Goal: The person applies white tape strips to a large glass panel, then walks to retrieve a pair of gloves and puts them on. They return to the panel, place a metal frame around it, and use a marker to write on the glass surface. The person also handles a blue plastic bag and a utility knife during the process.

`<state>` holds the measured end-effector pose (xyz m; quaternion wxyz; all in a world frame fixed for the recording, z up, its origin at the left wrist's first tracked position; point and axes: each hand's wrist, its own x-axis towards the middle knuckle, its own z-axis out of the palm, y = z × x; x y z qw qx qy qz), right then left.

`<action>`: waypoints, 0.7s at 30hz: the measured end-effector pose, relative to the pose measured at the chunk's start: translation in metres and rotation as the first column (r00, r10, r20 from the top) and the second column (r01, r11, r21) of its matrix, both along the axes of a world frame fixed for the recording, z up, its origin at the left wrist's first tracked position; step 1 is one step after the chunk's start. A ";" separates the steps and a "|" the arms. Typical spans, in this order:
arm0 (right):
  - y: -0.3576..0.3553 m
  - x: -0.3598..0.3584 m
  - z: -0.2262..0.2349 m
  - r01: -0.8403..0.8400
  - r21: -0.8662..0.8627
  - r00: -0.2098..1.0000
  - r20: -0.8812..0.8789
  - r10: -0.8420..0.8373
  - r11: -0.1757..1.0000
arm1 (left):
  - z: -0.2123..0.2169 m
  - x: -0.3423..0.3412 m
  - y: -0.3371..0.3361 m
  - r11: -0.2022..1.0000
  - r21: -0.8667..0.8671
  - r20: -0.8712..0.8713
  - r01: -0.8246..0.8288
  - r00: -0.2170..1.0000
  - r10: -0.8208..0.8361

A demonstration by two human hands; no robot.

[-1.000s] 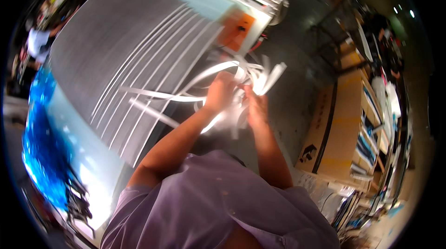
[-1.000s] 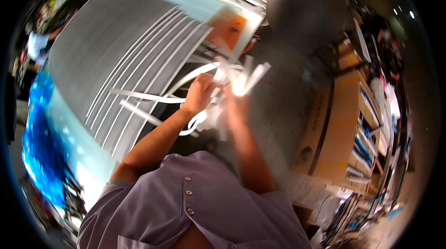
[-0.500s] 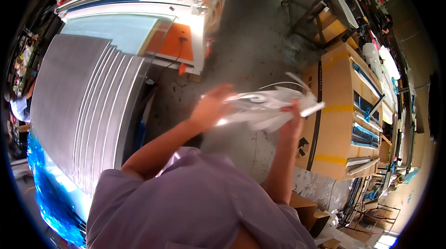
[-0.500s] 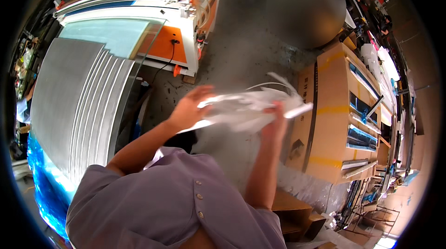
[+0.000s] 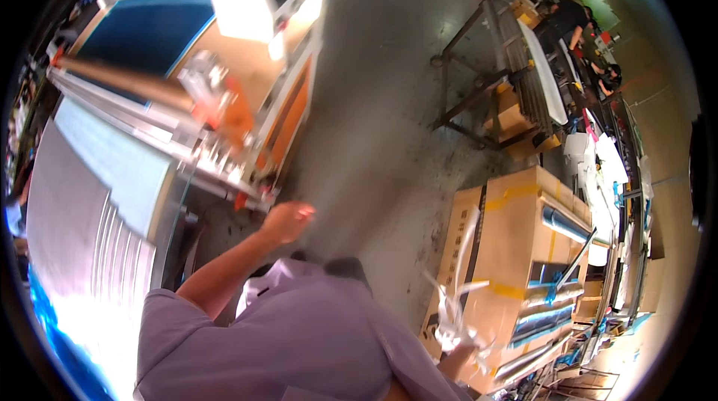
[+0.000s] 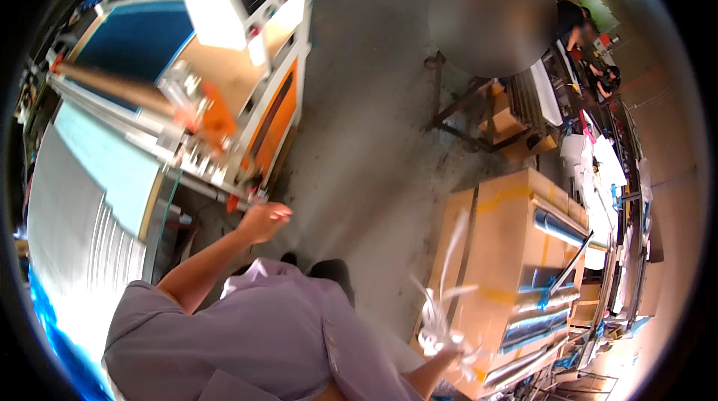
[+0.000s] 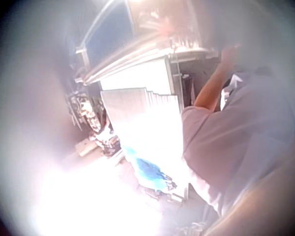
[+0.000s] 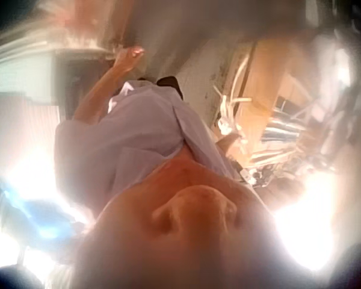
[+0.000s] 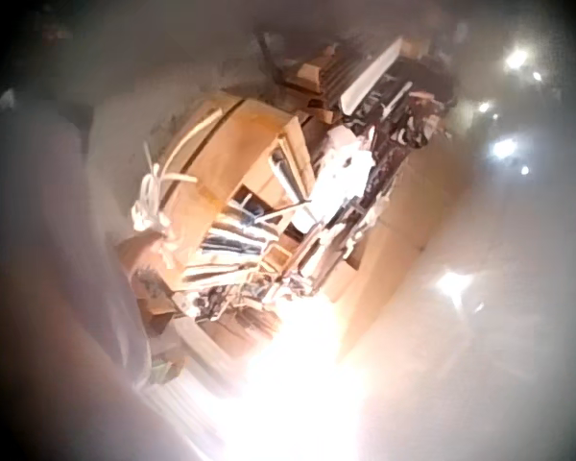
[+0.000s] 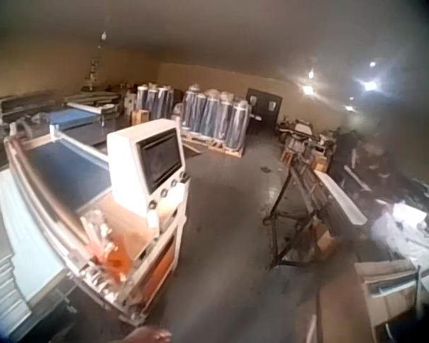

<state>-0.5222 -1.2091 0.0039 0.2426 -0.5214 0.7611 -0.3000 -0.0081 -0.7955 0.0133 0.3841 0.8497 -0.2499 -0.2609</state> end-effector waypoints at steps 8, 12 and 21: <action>-0.087 0.114 -0.088 0.188 0.245 0.937 -0.335 -0.099 0.951 | 0.042 0.166 -0.331 0.865 -0.264 0.361 0.427 0.875 -0.321; -0.204 0.264 -0.114 -0.015 0.270 0.967 -0.240 0.082 0.963 | 0.039 0.262 -0.379 0.913 -0.115 0.298 0.392 0.890 -0.345; -0.449 0.805 -0.110 -0.677 0.082 0.676 -0.324 0.661 0.732 | 0.000 0.532 -0.451 0.994 0.011 0.155 -0.112 0.982 0.109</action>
